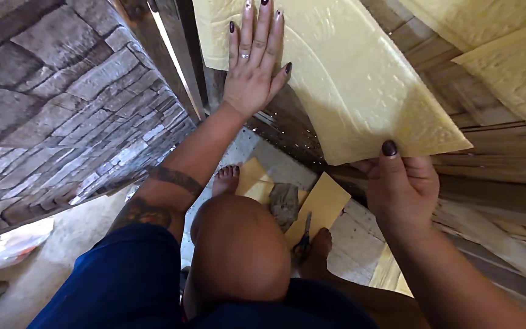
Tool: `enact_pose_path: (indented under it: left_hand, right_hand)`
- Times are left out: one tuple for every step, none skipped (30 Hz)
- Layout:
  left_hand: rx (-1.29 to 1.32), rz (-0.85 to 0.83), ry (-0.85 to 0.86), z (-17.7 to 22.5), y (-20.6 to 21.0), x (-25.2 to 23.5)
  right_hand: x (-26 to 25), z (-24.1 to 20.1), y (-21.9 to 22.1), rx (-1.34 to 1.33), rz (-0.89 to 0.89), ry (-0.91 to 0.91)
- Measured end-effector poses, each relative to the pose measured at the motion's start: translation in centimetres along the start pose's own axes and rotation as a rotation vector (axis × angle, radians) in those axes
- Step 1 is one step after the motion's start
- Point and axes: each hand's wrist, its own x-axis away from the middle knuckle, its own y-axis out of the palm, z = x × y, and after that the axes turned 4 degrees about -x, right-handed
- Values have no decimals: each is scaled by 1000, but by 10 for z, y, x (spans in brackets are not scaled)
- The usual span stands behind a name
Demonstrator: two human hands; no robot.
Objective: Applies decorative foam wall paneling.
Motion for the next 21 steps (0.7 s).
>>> enact_pose_path:
  left_hand:
    - [0, -9, -8, 1, -2, -1]
    - [-4, -17, -16, 2, -3, -2]
    - [-5, -18, -23, 3, -5, -3]
    - [-6, -20, -26, 4, -5, -4]
    - [-6, -20, -26, 4, -6, -4]
    - [-4, -21, -26, 4, -6, -5]
    - [-5, -23, -26, 4, -6, -6]
    - [-5, -21, -26, 3, -6, -7]
    - [-4, -16, -28, 3, -5, -8]
    - [-2, -11, -31, 3, -5, -8]
    - [-2, -5, -32, 2, -4, -9]
    - [-4, 2, -32, 2, -3, -9]
    - [-6, 5, -34, 1, -2, -10]
    - [-5, 5, -38, 1, -2, -10]
    - [-3, 0, -44, 1, -2, -10]
    - [0, -3, -49, 2, -2, -10]
    - [-1, -1, -53, 2, -2, -11]
    - [-6, 1, -53, 2, -2, -11]
    - [-8, 8, -53, 2, -2, -11]
    - [-6, 14, -52, 1, -1, -12]
    - [-6, 19, -52, 1, -1, -12]
  right_hand:
    - [0, 0, 0, 2, -5, 6]
    - [1, 0, 0, 1, -7, 8]
    - [1, 1, 0, 1, -7, 7]
    - [1, 2, 0, 2, -7, 4]
    - [1, 2, 0, 1, -8, 1]
    - [1, 3, 0, -1, -10, -3]
    - [0, 2, 0, 3, -15, -6]
    - [0, 2, 0, 10, -15, -10]
    - [0, 2, 0, 15, -18, -17]
    - [0, 2, 0, 16, -22, -24]
    - [0, 2, 0, 17, -26, -32]
    - [0, 1, 0, 25, -30, -38]
    - [0, 1, 1, 30, -35, -43]
    - [0, 0, 2, 34, -37, -48]
    - [0, -1, 2, 35, -37, -53]
    - [0, -1, 3, 37, -37, -57]
    - [-1, -1, 4, 40, -35, -62]
    - [-1, -2, 4, 46, -35, -61]
    - [-1, -3, 4, 51, -36, -62]
    - [-1, -3, 4, 53, -36, -63]
    - [-2, -3, 4, 56, -33, -67]
